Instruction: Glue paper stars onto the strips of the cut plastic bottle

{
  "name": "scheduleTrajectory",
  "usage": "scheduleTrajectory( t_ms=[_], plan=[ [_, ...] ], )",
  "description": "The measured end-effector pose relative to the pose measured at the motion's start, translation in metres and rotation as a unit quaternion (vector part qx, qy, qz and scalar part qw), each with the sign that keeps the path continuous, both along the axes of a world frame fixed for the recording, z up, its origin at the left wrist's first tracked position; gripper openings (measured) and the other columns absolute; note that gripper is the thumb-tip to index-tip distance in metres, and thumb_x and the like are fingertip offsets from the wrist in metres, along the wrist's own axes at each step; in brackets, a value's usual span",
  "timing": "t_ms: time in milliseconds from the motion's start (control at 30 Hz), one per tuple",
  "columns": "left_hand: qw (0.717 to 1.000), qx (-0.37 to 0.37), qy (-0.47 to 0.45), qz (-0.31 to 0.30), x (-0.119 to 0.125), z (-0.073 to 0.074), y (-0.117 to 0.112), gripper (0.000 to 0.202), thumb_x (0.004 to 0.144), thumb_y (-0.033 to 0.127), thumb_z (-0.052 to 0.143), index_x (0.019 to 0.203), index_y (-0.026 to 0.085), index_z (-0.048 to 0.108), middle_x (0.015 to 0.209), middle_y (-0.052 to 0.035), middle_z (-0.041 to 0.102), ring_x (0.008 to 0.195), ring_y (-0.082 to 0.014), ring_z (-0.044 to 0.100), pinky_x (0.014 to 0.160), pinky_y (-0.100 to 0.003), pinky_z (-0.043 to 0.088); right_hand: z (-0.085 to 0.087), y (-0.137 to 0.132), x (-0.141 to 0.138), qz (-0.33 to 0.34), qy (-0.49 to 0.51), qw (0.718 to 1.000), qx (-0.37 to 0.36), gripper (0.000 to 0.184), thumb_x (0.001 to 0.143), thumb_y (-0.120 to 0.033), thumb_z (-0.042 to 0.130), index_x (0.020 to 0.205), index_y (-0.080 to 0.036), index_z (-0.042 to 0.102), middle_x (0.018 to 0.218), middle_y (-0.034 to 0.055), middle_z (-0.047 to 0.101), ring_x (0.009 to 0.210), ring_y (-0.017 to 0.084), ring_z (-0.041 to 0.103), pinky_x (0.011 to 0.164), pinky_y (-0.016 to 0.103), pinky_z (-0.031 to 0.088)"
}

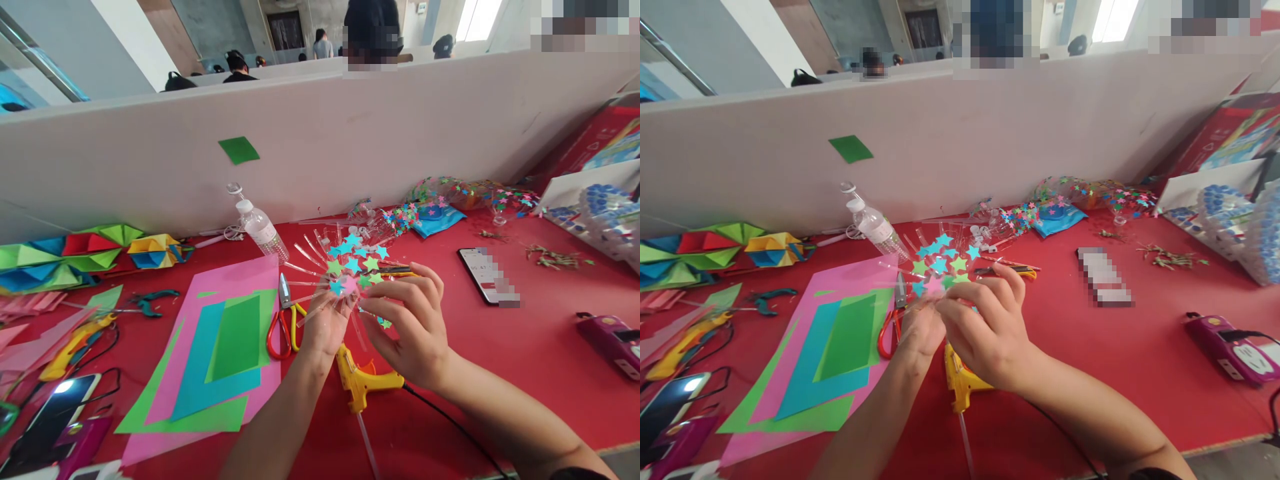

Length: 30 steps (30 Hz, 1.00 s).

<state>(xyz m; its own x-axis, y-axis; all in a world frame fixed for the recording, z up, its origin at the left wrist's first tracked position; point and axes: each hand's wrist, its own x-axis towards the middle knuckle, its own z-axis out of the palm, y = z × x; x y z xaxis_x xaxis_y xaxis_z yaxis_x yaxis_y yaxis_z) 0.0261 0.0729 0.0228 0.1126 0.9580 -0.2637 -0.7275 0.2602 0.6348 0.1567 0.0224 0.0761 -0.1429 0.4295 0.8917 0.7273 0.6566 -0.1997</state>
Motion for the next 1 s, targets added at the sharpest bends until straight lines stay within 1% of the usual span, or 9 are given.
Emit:
scheduleTrajectory(
  t_ms=[133, 233, 300, 367, 467, 533, 700, 833, 1000],
  plan=[
    [0.999, -0.002, -0.047, 0.019, -0.002, -0.003, 0.003, 0.019, 0.053, 0.010, 0.068, 0.054, 0.019, 0.052, 0.053, 0.0024, 0.060, 0.056, -0.0125, 0.059, 0.070, -0.030, 0.054, 0.009, -0.002, 0.009, 0.000, 0.022, 1.000, 0.005, 0.021, 0.080, -0.012, 0.065, 0.094, -0.026, 0.062, 0.093, -0.0002, 0.068, 0.085, 0.016, 0.060, 0.099, 0.046, 0.041],
    [0.998, -0.012, -0.048, 0.029, -0.003, -0.005, 0.005, 0.021, 0.052, 0.008, 0.066, 0.048, 0.018, 0.048, 0.050, 0.0024, 0.059, 0.057, -0.0136, 0.062, 0.068, -0.029, 0.054, 0.012, -0.004, 0.013, -0.010, 0.027, 1.000, 0.006, 0.017, 0.080, -0.012, 0.065, 0.089, -0.025, 0.063, 0.092, 0.0002, 0.067, 0.085, 0.017, 0.060, 0.100, 0.047, 0.040],
    [0.998, -0.020, -0.045, 0.025, -0.002, -0.006, 0.005, 0.022, 0.053, 0.008, 0.065, 0.047, 0.018, 0.046, 0.053, 0.0015, 0.061, 0.060, -0.0145, 0.063, 0.068, -0.029, 0.054, 0.012, -0.004, 0.013, -0.014, 0.018, 1.000, -0.004, 0.015, 0.080, -0.012, 0.065, 0.087, -0.025, 0.063, 0.093, 0.0007, 0.067, 0.087, 0.018, 0.059, 0.101, 0.048, 0.039],
    [0.999, -0.023, -0.040, 0.015, -0.001, -0.006, 0.005, 0.023, 0.054, 0.010, 0.067, 0.049, 0.019, 0.047, 0.054, 0.0015, 0.061, 0.062, -0.0151, 0.063, 0.069, -0.030, 0.054, 0.009, -0.004, 0.011, -0.017, 0.004, 1.000, -0.009, 0.014, 0.080, -0.014, 0.064, 0.087, -0.025, 0.064, 0.094, 0.0009, 0.067, 0.089, 0.019, 0.058, 0.101, 0.048, 0.039],
    [0.999, -0.013, -0.039, 0.006, 0.000, -0.007, 0.003, 0.021, 0.056, 0.011, 0.069, 0.054, 0.020, 0.050, 0.055, 0.0021, 0.059, 0.068, -0.0159, 0.063, 0.078, -0.032, 0.053, 0.005, -0.002, 0.006, -0.032, -0.012, 0.999, -0.003, 0.011, 0.081, -0.017, 0.066, 0.088, -0.025, 0.065, 0.092, 0.0012, 0.067, 0.089, 0.019, 0.055, 0.103, 0.048, 0.037],
    [0.999, -0.010, -0.037, 0.001, 0.001, -0.007, 0.002, 0.020, 0.056, 0.009, 0.069, 0.058, 0.020, 0.053, 0.057, 0.0013, 0.060, 0.071, -0.0162, 0.063, 0.080, -0.032, 0.052, 0.002, 0.000, 0.003, -0.044, -0.019, 0.999, -0.001, 0.009, 0.081, -0.020, 0.068, 0.088, -0.025, 0.065, 0.090, 0.0012, 0.066, 0.089, 0.019, 0.054, 0.104, 0.049, 0.036],
    [1.000, 0.002, -0.028, 0.003, 0.002, -0.009, 0.001, 0.022, 0.057, 0.009, 0.071, 0.061, 0.020, 0.052, 0.060, 0.0028, 0.060, 0.062, -0.0124, 0.058, 0.072, -0.029, 0.050, -0.002, 0.002, 0.000, -0.057, -0.035, 0.998, -0.018, 0.008, 0.082, -0.029, 0.068, 0.088, -0.026, 0.066, 0.094, 0.0016, 0.066, 0.092, 0.021, 0.054, 0.105, 0.051, 0.034],
    [1.000, 0.015, -0.024, -0.006, 0.001, -0.013, 0.003, 0.021, 0.056, 0.010, 0.070, 0.064, 0.019, 0.053, 0.065, 0.0017, 0.063, 0.063, -0.0127, 0.058, 0.066, -0.028, 0.047, -0.004, 0.002, -0.001, -0.051, -0.036, 0.998, -0.024, 0.006, 0.082, -0.023, 0.065, 0.088, -0.026, 0.066, 0.094, 0.0008, 0.066, 0.093, 0.020, 0.053, 0.106, 0.050, 0.033],
    [0.999, 0.028, -0.024, -0.020, 0.003, -0.015, 0.004, 0.020, 0.058, 0.010, 0.069, 0.062, 0.019, 0.052, 0.063, 0.0020, 0.060, 0.067, -0.0143, 0.060, 0.070, -0.029, 0.048, -0.003, 0.001, -0.001, -0.041, -0.010, 0.999, -0.026, 0.010, 0.082, -0.016, 0.064, 0.080, -0.026, 0.063, 0.089, -0.0010, 0.065, 0.090, 0.018, 0.053, 0.107, 0.047, 0.034]
  ],
)
